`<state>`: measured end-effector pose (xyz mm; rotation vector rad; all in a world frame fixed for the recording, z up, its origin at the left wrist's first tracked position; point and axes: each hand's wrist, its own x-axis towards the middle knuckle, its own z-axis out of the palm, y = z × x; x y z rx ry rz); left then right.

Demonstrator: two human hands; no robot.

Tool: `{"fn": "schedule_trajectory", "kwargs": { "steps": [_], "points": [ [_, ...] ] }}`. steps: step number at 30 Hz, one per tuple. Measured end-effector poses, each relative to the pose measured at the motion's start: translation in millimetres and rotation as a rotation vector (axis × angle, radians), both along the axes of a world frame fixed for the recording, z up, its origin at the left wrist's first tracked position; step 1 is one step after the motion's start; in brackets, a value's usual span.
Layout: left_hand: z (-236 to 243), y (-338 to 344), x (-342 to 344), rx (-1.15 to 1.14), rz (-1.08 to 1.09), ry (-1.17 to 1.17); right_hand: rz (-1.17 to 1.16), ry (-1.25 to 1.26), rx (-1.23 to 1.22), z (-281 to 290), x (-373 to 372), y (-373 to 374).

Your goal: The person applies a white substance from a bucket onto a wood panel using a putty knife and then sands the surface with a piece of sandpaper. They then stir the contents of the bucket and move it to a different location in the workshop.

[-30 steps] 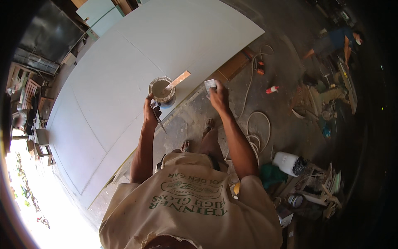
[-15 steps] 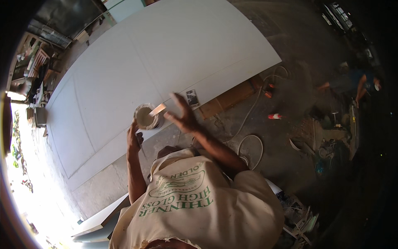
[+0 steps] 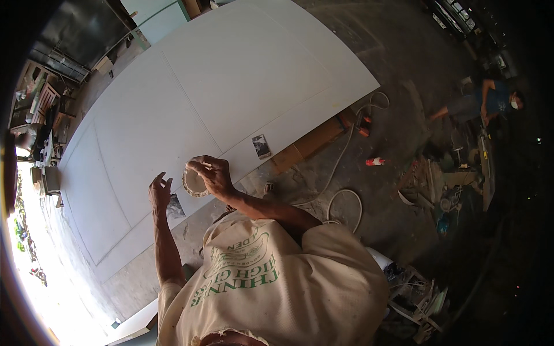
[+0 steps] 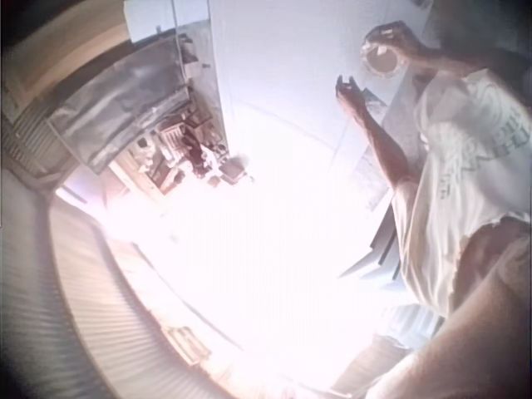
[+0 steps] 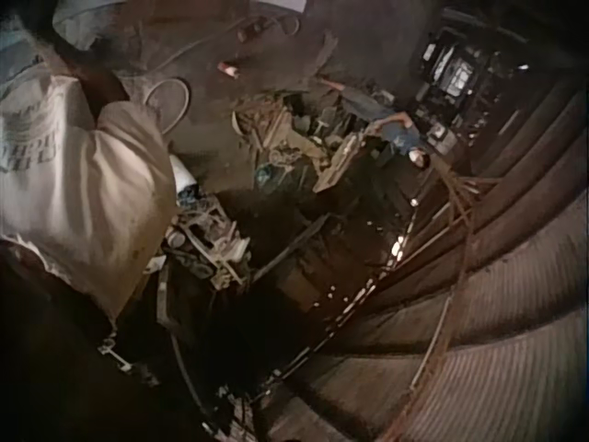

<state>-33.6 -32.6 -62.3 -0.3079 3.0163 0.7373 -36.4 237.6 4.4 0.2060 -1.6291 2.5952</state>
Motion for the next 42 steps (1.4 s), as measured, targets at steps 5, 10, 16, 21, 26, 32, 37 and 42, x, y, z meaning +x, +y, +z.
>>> {"fn": "schedule_trajectory", "kwargs": {
  "steps": [5, 10, 16, 21, 26, 32, 37, 42],
  "points": [
    [7, 9, 14, -0.096, -0.326, 0.205, -0.104, -0.173, 0.106, 2, 5, -21],
    [34, 67, 59, 0.506, -0.345, 0.037, -0.063, 0.221, -0.203, 29, 5, -16],
    [8, 91, 48, 0.837, -0.216, 0.08, 0.068, 0.352, 0.121, 28, -1, -29],
    [1, 96, 41, 0.805, -0.227, 0.154, 0.145, 0.428, 0.625, 7, -18, -29],
    [6, 95, 42, 0.769, -0.233, 0.153, -0.035, 0.178, 0.276, -3, 2, -17],
    [2, 93, 41, 0.779, -0.258, 0.166, -0.172, 0.109, 0.002, 17, 3, -21],
    [-10, 95, 42, 0.734, -0.275, 0.245, -0.346, 0.201, 0.099, -10, -16, -54],
    [-13, 93, 44, 0.72, -0.262, 0.213, 0.041, 0.174, -0.079, -19, -2, -60]
  ]
}}
